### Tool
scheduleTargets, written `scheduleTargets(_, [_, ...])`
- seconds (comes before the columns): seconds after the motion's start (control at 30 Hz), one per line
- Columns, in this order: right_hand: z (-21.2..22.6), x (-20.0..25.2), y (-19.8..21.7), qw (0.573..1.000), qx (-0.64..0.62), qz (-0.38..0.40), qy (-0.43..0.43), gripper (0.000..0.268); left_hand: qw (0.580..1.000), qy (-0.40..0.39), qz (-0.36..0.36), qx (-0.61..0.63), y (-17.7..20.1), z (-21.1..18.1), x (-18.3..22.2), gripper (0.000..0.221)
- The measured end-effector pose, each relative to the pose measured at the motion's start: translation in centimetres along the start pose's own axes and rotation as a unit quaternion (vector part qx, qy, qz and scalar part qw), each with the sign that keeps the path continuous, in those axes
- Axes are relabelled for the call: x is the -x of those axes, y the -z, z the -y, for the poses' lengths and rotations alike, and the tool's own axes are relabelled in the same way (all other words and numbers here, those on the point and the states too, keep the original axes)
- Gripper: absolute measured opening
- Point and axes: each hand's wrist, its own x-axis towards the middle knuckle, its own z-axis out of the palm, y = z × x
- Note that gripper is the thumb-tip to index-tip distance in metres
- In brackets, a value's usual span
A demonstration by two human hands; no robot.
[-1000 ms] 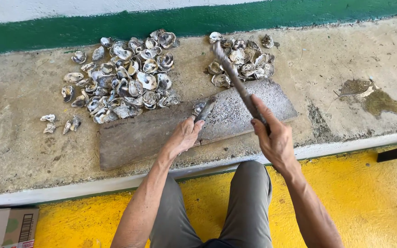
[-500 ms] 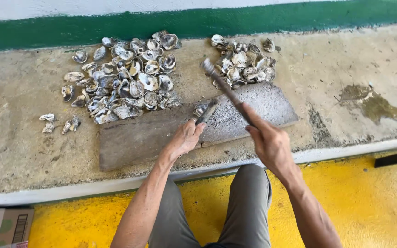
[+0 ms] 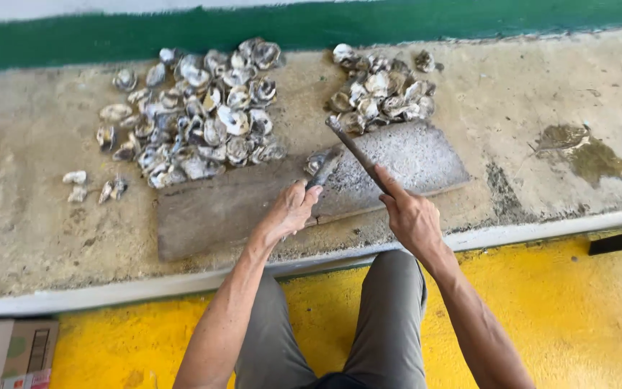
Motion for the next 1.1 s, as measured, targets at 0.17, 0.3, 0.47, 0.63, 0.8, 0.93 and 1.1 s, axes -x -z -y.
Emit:
scheduleTargets(0.17, [-3.9, -0.8, -2.6, 0.994, 0.071, 0.054, -0.056, 0.05, 0.987, 0.061, -0.028, 0.144, -0.2, -0.6, 1.0, 0.034])
scheduleTargets(0.3, [-4.6, -0.1, -3.7, 0.992, 0.1, 0.056, -0.052, 0.047, 0.966, 0.056, -0.004, 0.253, -0.3, 1.9, 1.5, 0.033])
scheduleTargets(0.47, [-4.2, 0.4, -3.6, 0.984, 0.154, 0.067, -0.05, 0.048, 0.977, 0.075, -0.042, 0.196, -1.3, 0.2, 2.1, 0.029])
scheduleTargets(0.63, [-4.6, 0.8, -3.3, 0.983, 0.165, 0.07, -0.041, 0.049, 0.98, -0.103, -0.147, -0.082, -4.5, 4.5, 0.3, 0.031])
scheduleTargets(0.8, [-4.7, 0.7, -3.6, 0.982, 0.174, 0.067, -0.037, 0.055, 0.931, 0.01, -0.079, 0.357, -3.6, 1.8, 2.3, 0.029])
scheduleTargets(0.93, [-1.6, 1.5, -0.8, 0.983, 0.186, -0.008, 0.001, 0.059, 0.931, -0.024, -0.06, 0.358, -3.5, 1.8, 3.2, 0.027])
scheduleTargets(1.1, [0.3, 3.3, -2.0, 0.987, 0.074, -0.116, 0.08, 0.047, 0.941, -0.086, -0.1, 0.31, -6.1, 1.4, 2.1, 0.029])
